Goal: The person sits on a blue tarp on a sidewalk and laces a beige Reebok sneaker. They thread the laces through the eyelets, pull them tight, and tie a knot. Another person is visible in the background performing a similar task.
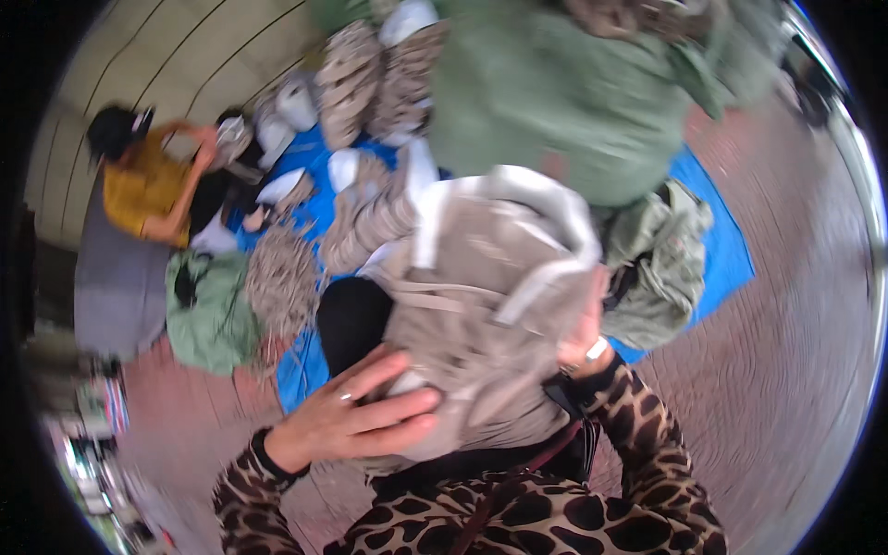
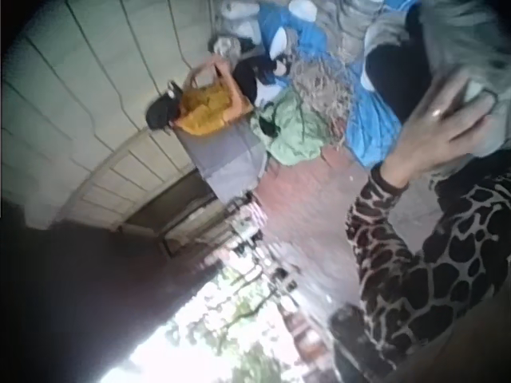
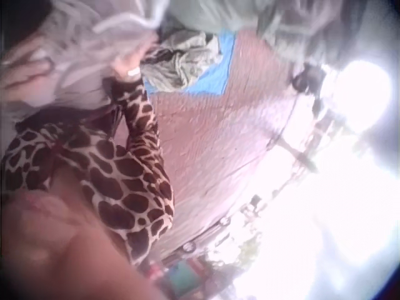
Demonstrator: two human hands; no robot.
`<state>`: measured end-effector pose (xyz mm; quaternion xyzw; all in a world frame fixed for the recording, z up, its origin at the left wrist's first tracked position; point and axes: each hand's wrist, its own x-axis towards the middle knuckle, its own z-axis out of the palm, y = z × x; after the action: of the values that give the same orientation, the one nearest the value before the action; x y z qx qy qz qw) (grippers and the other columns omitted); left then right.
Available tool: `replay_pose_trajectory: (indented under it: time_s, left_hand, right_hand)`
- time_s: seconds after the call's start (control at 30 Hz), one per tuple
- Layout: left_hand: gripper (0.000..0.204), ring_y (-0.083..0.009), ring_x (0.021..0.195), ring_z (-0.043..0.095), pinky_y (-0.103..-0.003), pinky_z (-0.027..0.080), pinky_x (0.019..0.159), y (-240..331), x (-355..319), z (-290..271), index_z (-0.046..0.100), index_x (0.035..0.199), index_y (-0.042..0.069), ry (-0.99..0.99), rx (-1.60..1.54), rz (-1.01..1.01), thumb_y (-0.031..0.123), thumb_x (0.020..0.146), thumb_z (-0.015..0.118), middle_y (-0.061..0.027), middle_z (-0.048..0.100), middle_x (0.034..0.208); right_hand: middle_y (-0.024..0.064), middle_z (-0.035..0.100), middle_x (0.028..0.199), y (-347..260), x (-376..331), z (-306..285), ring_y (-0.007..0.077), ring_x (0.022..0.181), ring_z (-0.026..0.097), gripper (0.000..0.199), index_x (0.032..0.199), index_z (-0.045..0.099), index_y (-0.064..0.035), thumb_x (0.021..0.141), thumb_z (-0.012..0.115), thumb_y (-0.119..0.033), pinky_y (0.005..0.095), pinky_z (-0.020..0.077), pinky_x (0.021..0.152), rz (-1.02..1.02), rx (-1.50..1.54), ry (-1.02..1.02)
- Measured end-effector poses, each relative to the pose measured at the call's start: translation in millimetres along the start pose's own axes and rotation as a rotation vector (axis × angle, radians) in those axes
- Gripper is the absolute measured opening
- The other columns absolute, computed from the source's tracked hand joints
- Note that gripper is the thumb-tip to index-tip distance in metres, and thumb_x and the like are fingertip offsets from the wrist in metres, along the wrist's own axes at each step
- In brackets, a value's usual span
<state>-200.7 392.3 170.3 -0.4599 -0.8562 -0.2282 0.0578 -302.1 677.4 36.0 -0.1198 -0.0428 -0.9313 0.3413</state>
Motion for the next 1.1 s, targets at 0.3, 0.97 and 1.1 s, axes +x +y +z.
replay_pose_trajectory:
  time_s: [0.3, 0.97, 1.1]
  left_hand:
    - [0.045, -0.0313, 0.141, 0.039, -0.053, 0.038, 0.113, -33.1, -8.3, 7.6, 0.058, 0.128, 0.02, 0.124, 0.136, 0.256, 0.02, 0.084, 0.068, -0.0005, 0.048, 0.144]
    - [0.022, -0.0257, 0.124, 0.053, -0.043, 0.045, 0.099, -347.5, -94.7, 187.9, 0.063, 0.104, 0.004, -0.134, 0.195, -0.403, 0.013, 0.085, 0.056, -0.0097, 0.052, 0.139]
    - [0.021, -0.021, 0.101, 0.064, -0.038, 0.05, 0.084, -410.4, -47.5, 252.5, 0.065, 0.101, 0.004, -0.245, 0.215, -0.45, 0.014, 0.083, 0.057, -0.009, 0.058, 0.129]
  right_hand:
    - [0.0163, 0.058, 0.133, -52.2, 2.4, 39.3, 0.0306, 0.123, 0.057, 0.058, 0.139, 0.05, -0.0039, 0.088, 0.065, -0.029, 0.0469, 0.0418, 0.109, -0.151, -0.547, 0.118]
    - [0.0106, 0.069, 0.11, -82.4, 284.4, -206.0, 0.0251, 0.113, 0.063, 0.036, 0.108, 0.067, -0.0043, 0.073, 0.062, -0.006, 0.0436, 0.0422, 0.106, 0.255, -2.845, -0.913]
    - [0.0106, 0.068, 0.113, -91.8, 286.6, -249.5, 0.0247, 0.116, 0.061, 0.038, 0.111, 0.066, -0.0046, 0.073, 0.059, -0.005, 0.0459, 0.0395, 0.108, 0.287, -2.822, -0.917]
